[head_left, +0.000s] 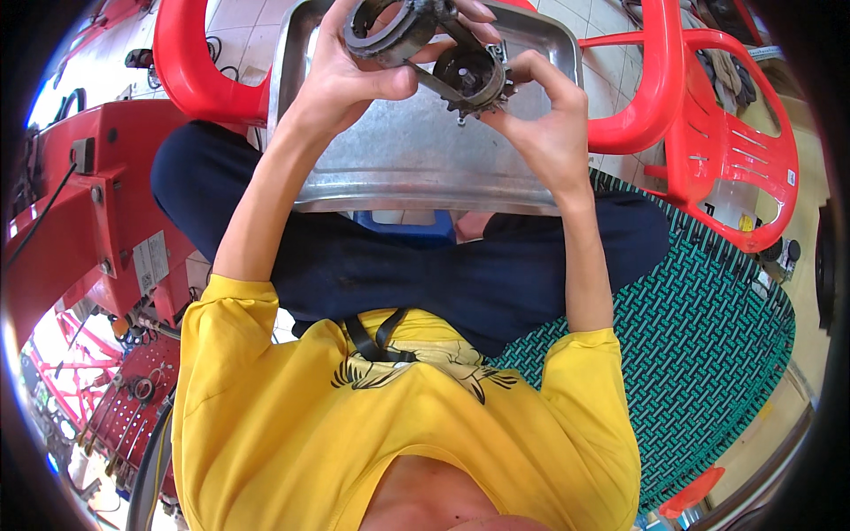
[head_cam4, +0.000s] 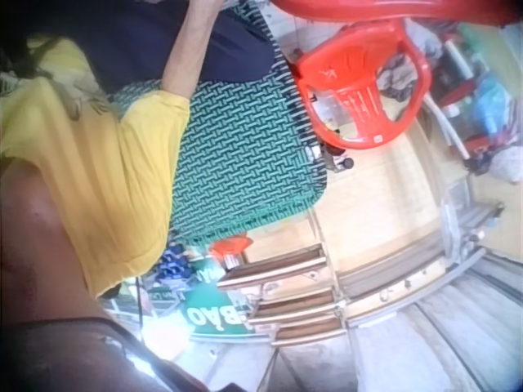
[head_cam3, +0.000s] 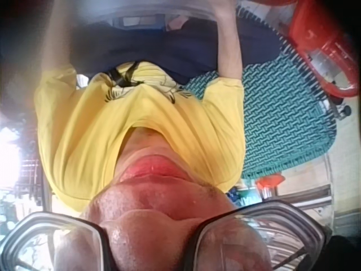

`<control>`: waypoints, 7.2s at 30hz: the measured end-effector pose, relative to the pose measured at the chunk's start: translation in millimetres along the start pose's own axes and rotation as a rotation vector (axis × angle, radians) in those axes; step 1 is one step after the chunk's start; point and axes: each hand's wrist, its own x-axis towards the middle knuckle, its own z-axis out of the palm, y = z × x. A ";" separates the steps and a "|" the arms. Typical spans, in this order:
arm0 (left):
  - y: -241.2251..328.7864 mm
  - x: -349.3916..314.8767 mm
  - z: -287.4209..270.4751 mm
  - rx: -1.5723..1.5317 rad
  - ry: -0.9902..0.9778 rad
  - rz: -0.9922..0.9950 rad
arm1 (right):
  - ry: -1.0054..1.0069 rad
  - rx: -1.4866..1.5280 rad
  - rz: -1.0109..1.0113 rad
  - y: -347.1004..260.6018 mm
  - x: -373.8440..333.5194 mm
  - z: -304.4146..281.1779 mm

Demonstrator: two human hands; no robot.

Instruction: The person assembles a motorcycle engine component on a metal tray, inserting metal pins and bolts into a housing by hand.

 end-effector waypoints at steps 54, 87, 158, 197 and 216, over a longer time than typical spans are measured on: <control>4.1 4.1 -30.4 0.240 -0.164 0.082 | 0.042 -0.023 -0.054 -10.7 4.5 6.7; 5.1 10.6 -6.9 0.052 -0.175 0.157 | -0.061 -0.172 -0.213 -1.5 3.9 0.9; 7.9 2.5 -41.8 0.124 -0.087 0.184 | -0.344 0.450 0.087 7.9 8.0 5.9; -0.3 3.7 -45.1 -0.066 0.175 0.217 | -0.081 0.394 0.169 14.4 11.2 1.6; 5.6 6.7 -53.4 -0.090 0.128 0.215 | -0.006 0.274 0.208 -0.8 7.8 0.3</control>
